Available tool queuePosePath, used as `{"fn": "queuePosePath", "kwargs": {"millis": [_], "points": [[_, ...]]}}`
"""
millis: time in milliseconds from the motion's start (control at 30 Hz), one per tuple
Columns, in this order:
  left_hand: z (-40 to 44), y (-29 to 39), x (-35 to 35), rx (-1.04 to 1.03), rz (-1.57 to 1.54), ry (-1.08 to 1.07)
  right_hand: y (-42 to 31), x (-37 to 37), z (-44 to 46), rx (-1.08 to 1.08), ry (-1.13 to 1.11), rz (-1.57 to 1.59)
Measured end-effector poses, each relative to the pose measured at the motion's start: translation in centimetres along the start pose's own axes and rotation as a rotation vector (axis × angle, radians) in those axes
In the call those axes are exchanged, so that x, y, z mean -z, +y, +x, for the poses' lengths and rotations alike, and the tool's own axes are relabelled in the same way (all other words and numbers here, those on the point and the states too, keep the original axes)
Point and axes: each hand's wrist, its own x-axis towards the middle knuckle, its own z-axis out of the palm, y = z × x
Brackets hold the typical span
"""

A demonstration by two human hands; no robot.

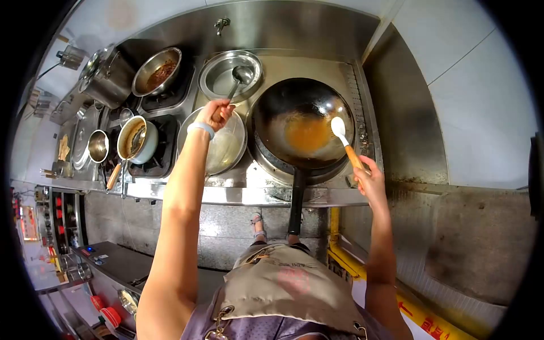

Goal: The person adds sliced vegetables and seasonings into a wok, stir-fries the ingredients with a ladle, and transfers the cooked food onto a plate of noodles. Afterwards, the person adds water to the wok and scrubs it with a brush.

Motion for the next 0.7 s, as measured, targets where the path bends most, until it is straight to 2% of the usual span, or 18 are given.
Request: {"fn": "queuePosePath", "kwargs": {"millis": [67, 100, 133, 167, 200, 233, 267, 300, 333, 400, 433, 467, 533, 567, 633, 700], "points": [[0.6, 0.9, 0.4, -0.138, -0.180, 0.111, 0.0, -0.2, 1.0, -0.008, -0.020, -0.091], [-0.1, -0.2, -0.6, -0.356, -0.287, 0.136, 0.7, -0.2, 2.0, 0.047, -0.033, -0.165], [-0.9, -0.8, -1.0, -0.408, -0.452, 0.045, 1.7, -0.3, 3.0, 0.103, -0.048, -0.239], [-2.0, -1.8, -1.2, -0.422, -0.394, -0.024, 3.4, -0.1, 4.8, 0.234, -0.031, -0.435], [-3.3, -3.3, -1.5, -0.439, -0.334, -0.094, 2.6, -0.5, 5.1, 0.233, -0.039, -0.440], [-4.3, -5.1, -1.7, -0.459, -0.228, -0.141, 1.1, -1.1, 4.9, 0.279, -0.048, -0.603], [-6.1, -7.3, -3.5, -0.456, -0.264, -0.015, 0.2, -1.9, 5.1, 0.323, -0.058, -0.761], [-7.4, -9.8, -3.7, -0.486, -0.141, -0.055, -0.3, -2.5, 5.8, 0.267, -0.081, -0.832], [-8.5, -12.0, -3.8, -0.424, -0.081, -0.043, -0.3, -3.1, 6.7, 0.266, -0.088, -0.832], [-8.0, -17.7, -1.9, -0.356, 0.201, -0.021, 0.4, -4.3, 9.0, 0.317, -0.153, -1.035], [-8.2, -20.9, -2.0, -0.182, 0.270, 0.055, 0.7, -5.2, 9.9, 0.311, -0.178, -1.054], [-8.0, -24.4, -1.8, -0.051, 0.281, 0.131, 1.5, -6.3, 10.7, 0.314, -0.191, -1.059], [-7.0, -29.6, -2.0, 0.101, 0.226, 0.027, 3.4, -8.1, 12.5, 0.473, -0.227, -0.939], [-6.7, -31.5, -2.5, 0.168, 0.199, -0.005, 4.9, -8.8, 13.7, 0.472, -0.236, -0.943], [-6.1, -33.1, -3.4, 0.251, 0.155, 0.010, 6.2, -9.4, 15.0, 0.250, -0.419, -0.634], [-5.0, -33.7, -3.5, 0.254, 0.147, 0.051, 4.3, -10.2, 12.7, 0.081, -0.472, -0.331]]}}
